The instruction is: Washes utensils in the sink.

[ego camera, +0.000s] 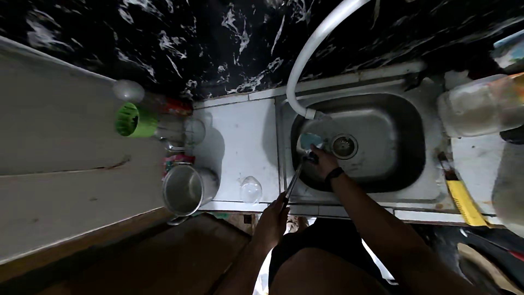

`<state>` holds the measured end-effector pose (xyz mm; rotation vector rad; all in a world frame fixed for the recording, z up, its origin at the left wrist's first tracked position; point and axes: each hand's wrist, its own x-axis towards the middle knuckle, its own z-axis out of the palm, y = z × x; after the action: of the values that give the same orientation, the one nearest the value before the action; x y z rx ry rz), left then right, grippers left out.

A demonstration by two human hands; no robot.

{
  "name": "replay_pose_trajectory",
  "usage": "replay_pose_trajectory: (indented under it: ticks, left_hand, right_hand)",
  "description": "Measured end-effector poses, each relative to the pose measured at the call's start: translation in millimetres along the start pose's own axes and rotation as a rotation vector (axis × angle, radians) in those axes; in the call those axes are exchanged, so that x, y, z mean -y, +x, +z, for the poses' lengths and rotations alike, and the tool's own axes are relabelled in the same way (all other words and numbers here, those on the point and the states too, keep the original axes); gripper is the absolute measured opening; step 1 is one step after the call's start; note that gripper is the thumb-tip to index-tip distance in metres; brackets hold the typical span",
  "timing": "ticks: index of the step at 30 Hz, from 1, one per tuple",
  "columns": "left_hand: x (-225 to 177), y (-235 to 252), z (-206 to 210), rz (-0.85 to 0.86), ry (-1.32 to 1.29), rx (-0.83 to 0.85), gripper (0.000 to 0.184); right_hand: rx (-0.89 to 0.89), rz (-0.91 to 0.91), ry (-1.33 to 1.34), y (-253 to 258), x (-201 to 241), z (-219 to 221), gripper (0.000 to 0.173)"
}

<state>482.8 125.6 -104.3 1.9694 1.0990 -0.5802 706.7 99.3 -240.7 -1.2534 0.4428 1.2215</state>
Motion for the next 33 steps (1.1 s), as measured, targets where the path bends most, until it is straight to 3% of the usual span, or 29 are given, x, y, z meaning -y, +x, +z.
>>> replay_pose_trajectory:
  ticks: [3,7,12,16,18,21,28,33]
  left_hand:
    - [-11,2,-2,0.015,-0.022,0.001,0.054]
    - [-15,-3,-3,0.008,0.03,0.013,0.055]
    - [-2,-12,-11,0.037,0.08,0.031,0.054]
    - [7,-7,-6,0.053,0.081,0.015,0.053]
    - [1,-3,-4,0.052,0.07,0.003,0.054]
    - [-15,3,-2,0.048,0.058,-0.009,0.053]
    - [-16,-5,-23,-0.006,0.162,0.049,0.053]
    - [3,-12,-29,-0.032,0.066,0.065,0.049]
  right_hand:
    - [0.006,0.05,0.01,-10,14,8,0.046]
    - [-0.065,-0.119,-0.437,28,25,-15,0.059]
    - [-0.073,-0.251,-0.812,18,40,-22,0.05]
    - [-0.045,-0.249,-0.714,15,15,-21,0.051]
    - [0.016,-0.149,-0.563,4,7,-13,0.052]
    - [-0.031,-0.099,-0.416,-9,14,-4,0.051]
    - [-0.096,-0.207,-0.791,11,31,-21,0.065]
    - [-0.072,-0.19,-0.858,4,34,-26,0.067]
